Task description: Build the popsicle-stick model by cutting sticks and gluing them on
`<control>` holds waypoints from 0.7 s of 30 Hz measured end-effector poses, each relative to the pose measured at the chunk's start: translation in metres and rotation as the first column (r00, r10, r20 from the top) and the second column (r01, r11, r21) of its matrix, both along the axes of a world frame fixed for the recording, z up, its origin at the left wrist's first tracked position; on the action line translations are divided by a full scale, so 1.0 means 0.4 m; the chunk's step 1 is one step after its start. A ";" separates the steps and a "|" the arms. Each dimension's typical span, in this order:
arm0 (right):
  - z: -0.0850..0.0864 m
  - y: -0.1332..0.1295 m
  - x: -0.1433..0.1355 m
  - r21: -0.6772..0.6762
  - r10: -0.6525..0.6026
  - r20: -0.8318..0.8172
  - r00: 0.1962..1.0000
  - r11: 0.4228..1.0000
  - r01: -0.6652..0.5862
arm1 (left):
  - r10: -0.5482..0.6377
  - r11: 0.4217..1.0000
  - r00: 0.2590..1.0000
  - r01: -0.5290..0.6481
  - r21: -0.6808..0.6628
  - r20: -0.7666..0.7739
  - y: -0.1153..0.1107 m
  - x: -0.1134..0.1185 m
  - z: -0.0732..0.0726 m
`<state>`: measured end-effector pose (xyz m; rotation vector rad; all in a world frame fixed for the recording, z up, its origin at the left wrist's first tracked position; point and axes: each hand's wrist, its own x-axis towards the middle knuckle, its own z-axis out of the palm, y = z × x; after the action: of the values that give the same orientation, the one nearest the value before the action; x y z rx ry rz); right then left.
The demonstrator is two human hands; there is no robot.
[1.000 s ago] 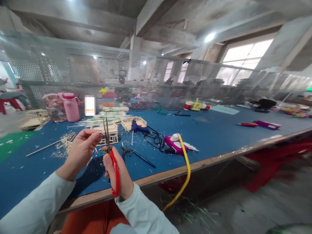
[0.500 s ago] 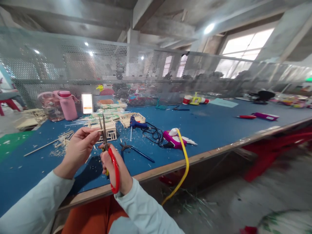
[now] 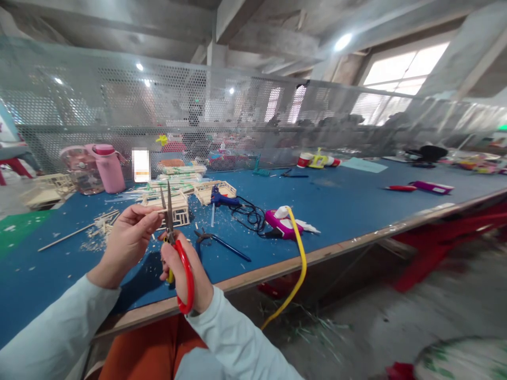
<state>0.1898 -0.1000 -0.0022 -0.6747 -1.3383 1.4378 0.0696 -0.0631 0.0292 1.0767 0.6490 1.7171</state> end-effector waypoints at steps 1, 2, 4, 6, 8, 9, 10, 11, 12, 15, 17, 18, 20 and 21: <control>0.002 -0.002 0.000 0.013 -0.001 -0.008 1.000 1.000 0.002 | -0.001 1.000 1.000 0.001 0.006 0.003 -0.001 0.000 0.000; 0.003 -0.003 0.002 0.028 -0.005 -0.013 1.000 1.000 0.005 | -0.004 1.000 1.000 0.004 0.011 0.004 -0.001 0.000 0.000; 0.004 -0.005 0.006 0.065 -0.012 -0.003 1.000 0.998 0.012 | -0.010 1.000 1.000 0.010 0.021 0.005 -0.002 0.000 0.000; 0.003 -0.004 0.012 0.100 -0.012 0.027 1.000 0.995 0.009 | -0.009 1.000 1.000 0.009 0.028 0.004 -0.003 0.000 0.000; 0.001 -0.001 0.017 0.115 -0.008 0.052 0.999 0.993 0.002 | -0.003 1.000 1.000 0.003 0.023 -0.009 -0.003 0.000 -0.001; -0.001 0.000 0.020 0.115 -0.009 0.055 0.998 0.993 0.003 | 0.001 1.000 1.000 0.000 0.017 -0.019 -0.004 -0.001 -0.001; -0.002 0.002 0.021 0.114 -0.011 0.055 0.998 0.993 0.004 | 0.004 1.000 1.000 -0.003 0.010 -0.030 -0.004 -0.001 -0.001; -0.002 0.003 0.022 0.115 -0.010 0.054 0.998 0.993 0.004 | 0.007 1.000 0.999 -0.007 0.004 -0.038 -0.003 -0.001 -0.001; -0.003 0.004 0.023 0.119 -0.008 0.055 0.998 0.993 0.002 | 0.011 1.000 0.999 -0.011 0.000 -0.042 -0.003 -0.001 -0.002; -0.005 0.003 0.025 0.134 -0.009 0.070 0.998 0.991 -0.001 | 0.029 1.000 0.999 -0.029 0.005 -0.033 0.000 -0.002 -0.003; -0.006 0.001 0.025 0.140 -0.014 0.084 0.996 0.990 0.002 | 0.034 0.999 0.999 -0.034 0.014 -0.027 0.001 -0.002 -0.003; -0.007 0.001 0.025 0.145 -0.017 0.091 0.996 0.989 0.003 | 0.034 0.999 0.999 -0.033 0.019 -0.028 0.001 -0.002 -0.004; -0.008 0.002 0.025 0.158 -0.021 0.100 0.995 0.987 0.005 | 0.029 0.999 0.999 -0.028 0.021 -0.035 0.001 -0.001 -0.004; -0.008 0.003 0.026 0.164 -0.025 0.101 0.995 0.986 0.008 | 0.027 0.999 0.999 -0.026 0.021 -0.038 0.000 -0.001 -0.004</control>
<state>0.2000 -0.0990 -0.0053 -0.6576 -1.5093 1.2780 0.0692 -0.0630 0.0275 1.1219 0.6733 1.7332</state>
